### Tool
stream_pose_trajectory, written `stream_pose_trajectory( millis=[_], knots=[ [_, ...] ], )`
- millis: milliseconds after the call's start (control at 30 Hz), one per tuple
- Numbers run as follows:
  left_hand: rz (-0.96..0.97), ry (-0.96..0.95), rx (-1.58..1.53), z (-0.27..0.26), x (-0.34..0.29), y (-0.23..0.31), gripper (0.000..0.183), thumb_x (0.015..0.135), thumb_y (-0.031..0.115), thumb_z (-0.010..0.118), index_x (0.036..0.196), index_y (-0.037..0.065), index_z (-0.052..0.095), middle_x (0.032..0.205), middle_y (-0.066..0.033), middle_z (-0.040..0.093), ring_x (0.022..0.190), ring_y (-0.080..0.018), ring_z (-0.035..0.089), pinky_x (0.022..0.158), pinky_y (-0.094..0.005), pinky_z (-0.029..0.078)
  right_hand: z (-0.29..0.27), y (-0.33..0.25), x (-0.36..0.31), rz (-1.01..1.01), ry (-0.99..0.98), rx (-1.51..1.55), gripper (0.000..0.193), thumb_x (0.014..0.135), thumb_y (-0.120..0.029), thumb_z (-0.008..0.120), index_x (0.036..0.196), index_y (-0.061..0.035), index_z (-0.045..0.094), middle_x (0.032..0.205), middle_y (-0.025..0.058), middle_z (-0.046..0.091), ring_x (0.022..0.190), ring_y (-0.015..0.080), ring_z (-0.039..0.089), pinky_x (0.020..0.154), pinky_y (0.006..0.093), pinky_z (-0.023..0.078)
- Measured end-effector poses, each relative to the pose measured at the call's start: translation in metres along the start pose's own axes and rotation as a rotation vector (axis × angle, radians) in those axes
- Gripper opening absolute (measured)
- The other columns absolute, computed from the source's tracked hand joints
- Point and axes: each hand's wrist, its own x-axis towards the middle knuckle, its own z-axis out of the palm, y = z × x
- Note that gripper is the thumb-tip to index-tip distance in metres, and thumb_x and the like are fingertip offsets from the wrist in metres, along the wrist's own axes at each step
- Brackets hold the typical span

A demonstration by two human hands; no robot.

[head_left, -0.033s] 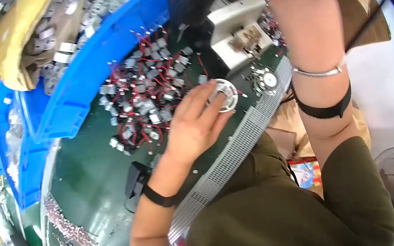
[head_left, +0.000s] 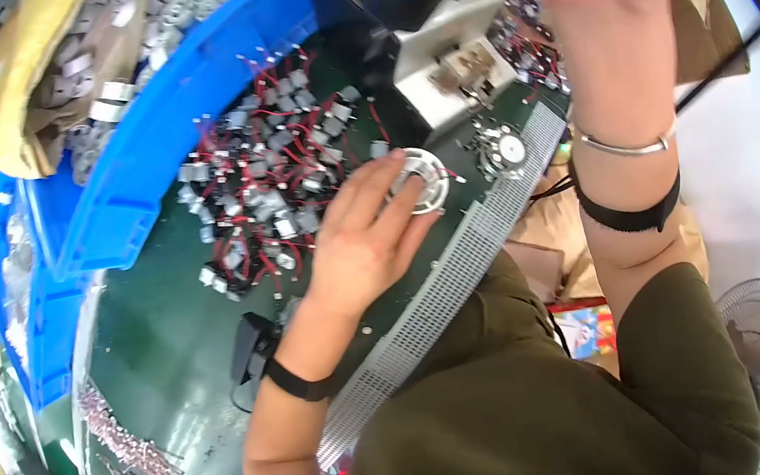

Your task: The person picks up a motor and a plastic housing, fits the motor into the housing, and drives screws into the assembly with a power screwdriver. They repeat this process multiple times, setting each completed unit aside before starting the next.

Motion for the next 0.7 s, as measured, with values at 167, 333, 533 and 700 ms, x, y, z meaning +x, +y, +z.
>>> stream_pose_trajectory(
  millis=[167,333,533,700],
  knots=[
    [-0.012,-0.003,0.000,0.002,-0.004,-0.005,0.035,0.066,0.013,0.077,0.097,0.003,0.065,0.113,-0.0147,0.060,0.101,-0.0311,0.059,0.084,-0.0376,0.051,-0.041,-0.003,-0.059,0.272,0.171,-0.140,0.048,0.074,-0.004,0.064,0.117,0.0048,0.045,0.069,0.0093,0.058,0.057,0.0187,0.057,0.055,0.0284,0.049],
    [-0.011,0.001,-0.012,0.005,-0.004,-0.003,0.036,0.062,0.009,0.078,0.094,0.001,0.066,0.112,-0.0169,0.059,0.100,-0.0325,0.059,0.081,-0.0384,0.052,-0.052,0.002,-0.081,0.299,0.294,-0.164,0.046,0.074,-0.002,0.064,0.116,0.0044,0.046,0.068,0.0091,0.056,0.057,0.0177,0.056,0.055,0.0278,0.047],
    [-0.010,0.002,-0.020,0.009,-0.004,-0.003,0.037,0.059,0.007,0.078,0.093,-0.001,0.065,0.114,-0.0174,0.058,0.099,-0.0340,0.058,0.081,-0.0392,0.052,-0.062,0.008,-0.088,0.262,0.359,-0.167,0.049,0.074,-0.002,0.063,0.118,0.0053,0.043,0.063,0.0094,0.054,0.055,0.0177,0.055,0.056,0.0277,0.047],
    [-0.007,0.008,-0.030,0.009,-0.004,-0.003,0.038,0.059,0.007,0.078,0.094,-0.001,0.065,0.114,-0.0174,0.058,0.098,-0.0343,0.058,0.081,-0.0396,0.052,-0.058,0.006,-0.088,0.280,0.382,-0.183,0.050,0.073,-0.002,0.063,0.119,0.0053,0.043,0.064,0.0097,0.055,0.055,0.0178,0.054,0.055,0.0275,0.046]
  ],
)
